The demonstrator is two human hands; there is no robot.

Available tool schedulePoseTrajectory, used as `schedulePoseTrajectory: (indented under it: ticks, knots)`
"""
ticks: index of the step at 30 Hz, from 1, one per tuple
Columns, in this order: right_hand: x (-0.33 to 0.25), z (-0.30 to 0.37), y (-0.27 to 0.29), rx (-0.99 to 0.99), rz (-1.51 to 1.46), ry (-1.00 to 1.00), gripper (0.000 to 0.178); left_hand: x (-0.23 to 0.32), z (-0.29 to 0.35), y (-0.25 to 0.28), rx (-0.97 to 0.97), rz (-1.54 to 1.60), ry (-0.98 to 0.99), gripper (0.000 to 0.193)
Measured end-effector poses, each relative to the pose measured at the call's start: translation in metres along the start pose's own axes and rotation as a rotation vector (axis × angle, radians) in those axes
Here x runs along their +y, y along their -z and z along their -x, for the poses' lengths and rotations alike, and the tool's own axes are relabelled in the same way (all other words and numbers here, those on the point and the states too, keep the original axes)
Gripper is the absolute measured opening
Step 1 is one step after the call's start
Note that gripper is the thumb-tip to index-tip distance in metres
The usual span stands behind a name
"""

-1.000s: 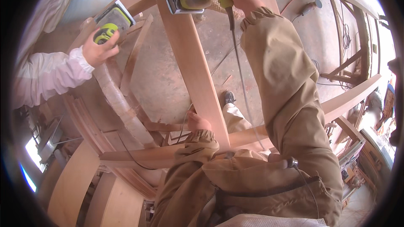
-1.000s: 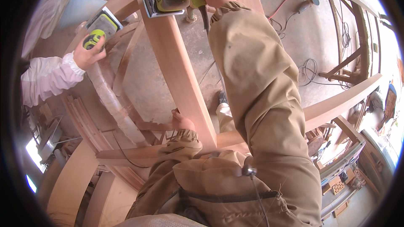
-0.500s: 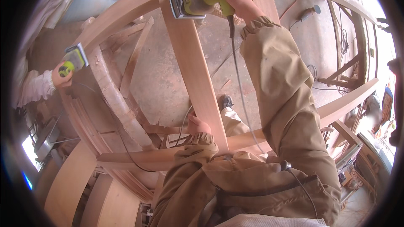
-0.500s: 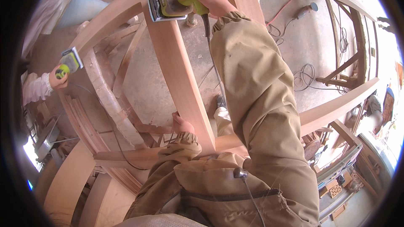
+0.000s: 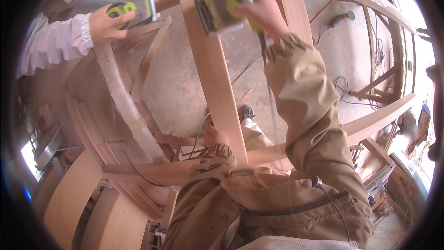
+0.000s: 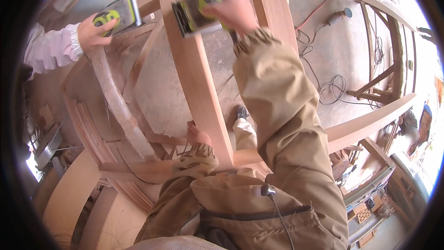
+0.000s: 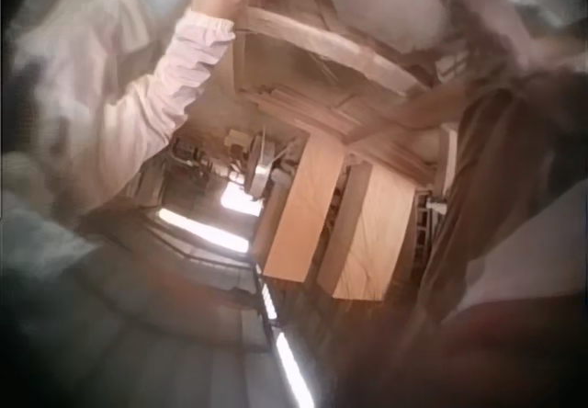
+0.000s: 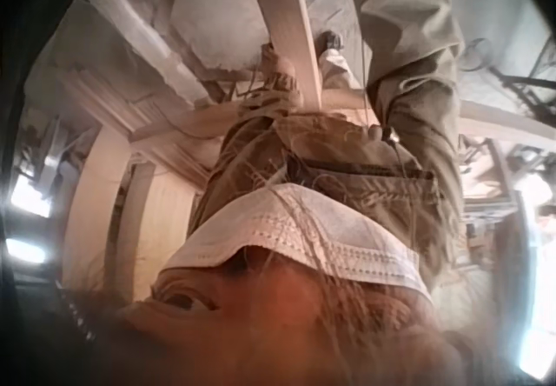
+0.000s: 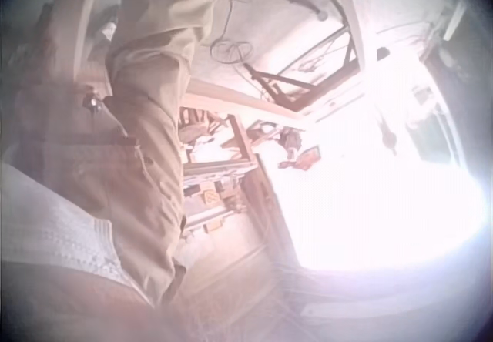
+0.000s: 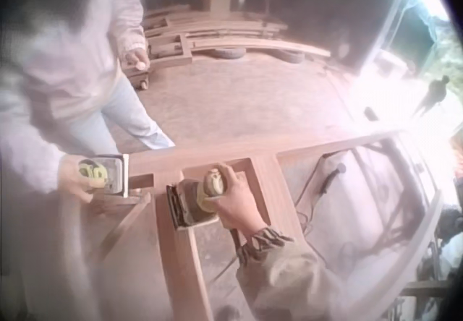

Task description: The person uses a handheld electric sander to smooth the surfaces of a large wooden frame structure. They move the sander along various edges and flat sections of the frame, occasionally repositioning their hands to reach different areas.

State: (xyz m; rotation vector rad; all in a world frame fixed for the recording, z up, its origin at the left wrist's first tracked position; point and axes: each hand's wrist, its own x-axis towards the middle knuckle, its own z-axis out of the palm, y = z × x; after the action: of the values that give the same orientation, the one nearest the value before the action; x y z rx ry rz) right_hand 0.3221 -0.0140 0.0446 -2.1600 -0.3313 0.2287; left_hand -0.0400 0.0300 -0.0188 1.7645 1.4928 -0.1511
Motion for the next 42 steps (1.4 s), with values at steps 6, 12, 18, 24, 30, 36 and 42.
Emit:
schedulePoseTrajectory:
  ticks: [6, 12, 18, 24, 30, 36, 42]
  knots:
    - [-0.085, 0.0, 0.006, 0.013, 0.321, 0.016, 0.059, -0.007, -0.003, -0.005, 0.025, -0.042, -0.041, 0.045]
    - [-0.072, 0.143, -0.001, -0.1, 0.422, 0.19, 0.068, 0.001, 0.003, 0.01, 0.002, -0.278, -0.253, 0.039]
    - [-0.085, 0.245, 0.01, -0.319, 0.514, 0.249, 0.066, -0.002, -0.007, 0.014, -0.159, 0.217, -0.006, 0.036]
    - [-0.097, 0.177, -0.021, -0.299, 0.648, 0.372, 0.062, -0.064, -0.006, 0.02, -0.328, 0.16, 0.029, 0.032]
    - [-0.124, 0.187, -0.048, -0.403, 0.717, 0.356, 0.063, -0.129, -0.03, 0.117, -0.183, 0.472, -0.012, 0.024]
    - [-0.141, 0.35, -0.048, -0.917, 0.991, 0.496, 0.047, -0.2, -0.019, 0.18, -0.02, 0.296, -0.062, 0.019]
    - [-0.133, 0.304, -0.063, -0.682, 0.719, 0.463, 0.048, -0.204, -0.012, 0.177, 0.199, -0.181, -0.578, 0.013]
